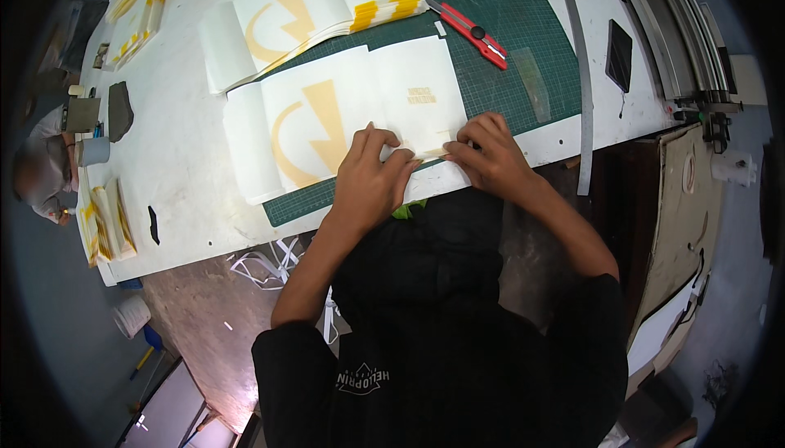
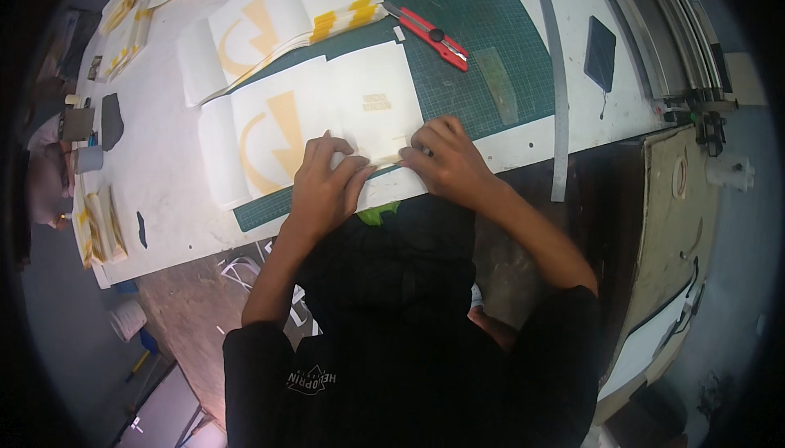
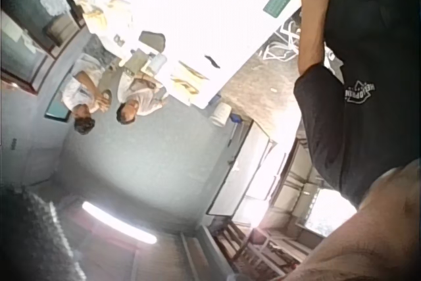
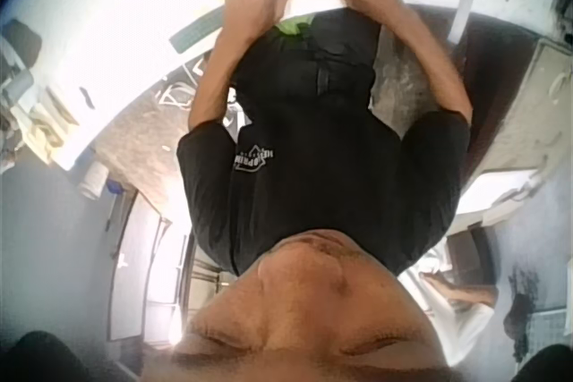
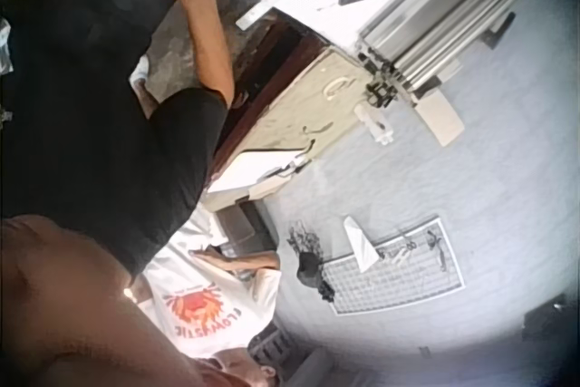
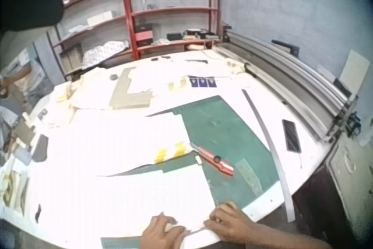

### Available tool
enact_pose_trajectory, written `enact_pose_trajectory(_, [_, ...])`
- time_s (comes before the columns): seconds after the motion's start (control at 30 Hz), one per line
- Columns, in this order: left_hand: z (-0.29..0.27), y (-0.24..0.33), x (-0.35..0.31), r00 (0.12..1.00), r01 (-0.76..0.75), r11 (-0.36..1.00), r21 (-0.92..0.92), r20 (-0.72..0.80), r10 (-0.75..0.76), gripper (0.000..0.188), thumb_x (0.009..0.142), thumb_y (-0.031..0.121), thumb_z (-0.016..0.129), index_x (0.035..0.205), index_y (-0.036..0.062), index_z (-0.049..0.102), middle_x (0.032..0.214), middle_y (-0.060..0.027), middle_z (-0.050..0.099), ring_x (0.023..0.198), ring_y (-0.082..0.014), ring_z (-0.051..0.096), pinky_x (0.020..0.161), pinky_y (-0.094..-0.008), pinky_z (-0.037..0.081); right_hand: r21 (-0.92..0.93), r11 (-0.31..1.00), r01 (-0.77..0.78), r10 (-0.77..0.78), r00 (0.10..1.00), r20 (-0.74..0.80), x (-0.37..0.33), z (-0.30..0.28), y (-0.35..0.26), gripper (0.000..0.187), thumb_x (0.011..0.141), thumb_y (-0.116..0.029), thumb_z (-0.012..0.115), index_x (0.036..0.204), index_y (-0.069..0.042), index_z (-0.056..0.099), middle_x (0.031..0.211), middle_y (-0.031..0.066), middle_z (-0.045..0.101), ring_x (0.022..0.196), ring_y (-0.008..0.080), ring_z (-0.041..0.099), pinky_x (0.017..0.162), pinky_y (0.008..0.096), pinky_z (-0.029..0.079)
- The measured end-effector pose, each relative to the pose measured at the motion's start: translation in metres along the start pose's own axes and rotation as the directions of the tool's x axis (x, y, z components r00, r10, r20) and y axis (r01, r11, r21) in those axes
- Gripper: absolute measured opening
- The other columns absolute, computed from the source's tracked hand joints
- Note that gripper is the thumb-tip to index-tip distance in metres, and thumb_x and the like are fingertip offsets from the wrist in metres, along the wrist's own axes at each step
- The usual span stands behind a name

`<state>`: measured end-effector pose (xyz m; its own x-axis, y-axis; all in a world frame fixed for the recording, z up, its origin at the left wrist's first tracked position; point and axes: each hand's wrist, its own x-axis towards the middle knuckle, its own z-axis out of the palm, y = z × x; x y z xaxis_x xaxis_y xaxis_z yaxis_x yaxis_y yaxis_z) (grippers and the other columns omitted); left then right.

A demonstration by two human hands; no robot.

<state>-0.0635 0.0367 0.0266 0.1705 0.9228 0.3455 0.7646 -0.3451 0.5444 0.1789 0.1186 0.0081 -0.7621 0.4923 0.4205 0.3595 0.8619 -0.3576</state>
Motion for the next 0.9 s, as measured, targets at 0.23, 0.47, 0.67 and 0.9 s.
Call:
enact_pose_trajectory(0.23, [0.005, -0.01, -0.007, 0.999, -0.017, 0.998, -0.062, -0.028, 0.015, 0.031, 0.083, 0.007, 0.084, 0.11, 0.0022, 0.07, 0.099, -0.015, 0.066, 0.098, -0.0391, 0.066, 0.11, -0.0531, 0.051, 0.005, 1.0, 0.026, -0.025, 0.999, -0.025, 0.014, 0.007, -0.015, 0.022, 0.082, -0.01, 0.083, 0.101, -0.006, 0.072, 0.093, 0.0063, 0.06, 0.091, 0.0249, 0.061, 0.091, 0.0453, 0.046])
enact_pose_trajectory(0.47, [0.002, -0.009, -0.014, 0.998, 0.045, 0.999, -0.016, -0.051, -0.046, 0.035, 0.085, 0.01, 0.083, 0.115, 0.0023, 0.068, 0.105, -0.016, 0.069, 0.102, -0.0387, 0.068, 0.107, -0.0504, 0.053, 0.119, 0.981, -0.151, 0.143, 0.987, 0.073, 0.021, 0.009, -0.011, 0.01, 0.091, -0.011, 0.076, 0.097, -0.007, 0.07, 0.095, 0.0088, 0.064, 0.098, 0.0282, 0.064, 0.094, 0.0447, 0.045])
enact_pose_trajectory(0.67, [0.006, 0.014, -0.035, 0.996, 0.084, 0.991, 0.107, -0.034, -0.081, 0.05, 0.088, 0.02, 0.082, 0.133, 0.0056, 0.067, 0.124, -0.0182, 0.064, 0.118, -0.0386, 0.064, 0.111, -0.054, 0.048, 0.179, 0.956, -0.234, 0.235, 0.972, 0.015, 0.034, 0.011, -0.011, 0.013, 0.089, -0.011, 0.08, 0.094, -0.004, 0.071, 0.086, 0.0096, 0.069, 0.084, 0.0289, 0.065, 0.086, 0.0412, 0.045])
enact_pose_trajectory(0.9, [0.023, 0.022, -0.042, 0.987, 0.143, 0.984, 0.109, -0.085, -0.134, 0.057, 0.088, 0.026, 0.083, 0.138, 0.0043, 0.065, 0.131, -0.0221, 0.057, 0.124, -0.0424, 0.058, 0.111, -0.0585, 0.045, 0.173, 0.94, -0.293, 0.293, 0.956, 0.03, 0.036, 0.011, -0.013, 0.014, 0.088, -0.013, 0.082, 0.089, -0.003, 0.072, 0.082, 0.0088, 0.069, 0.079, 0.027, 0.066, 0.083, 0.0395, 0.045])
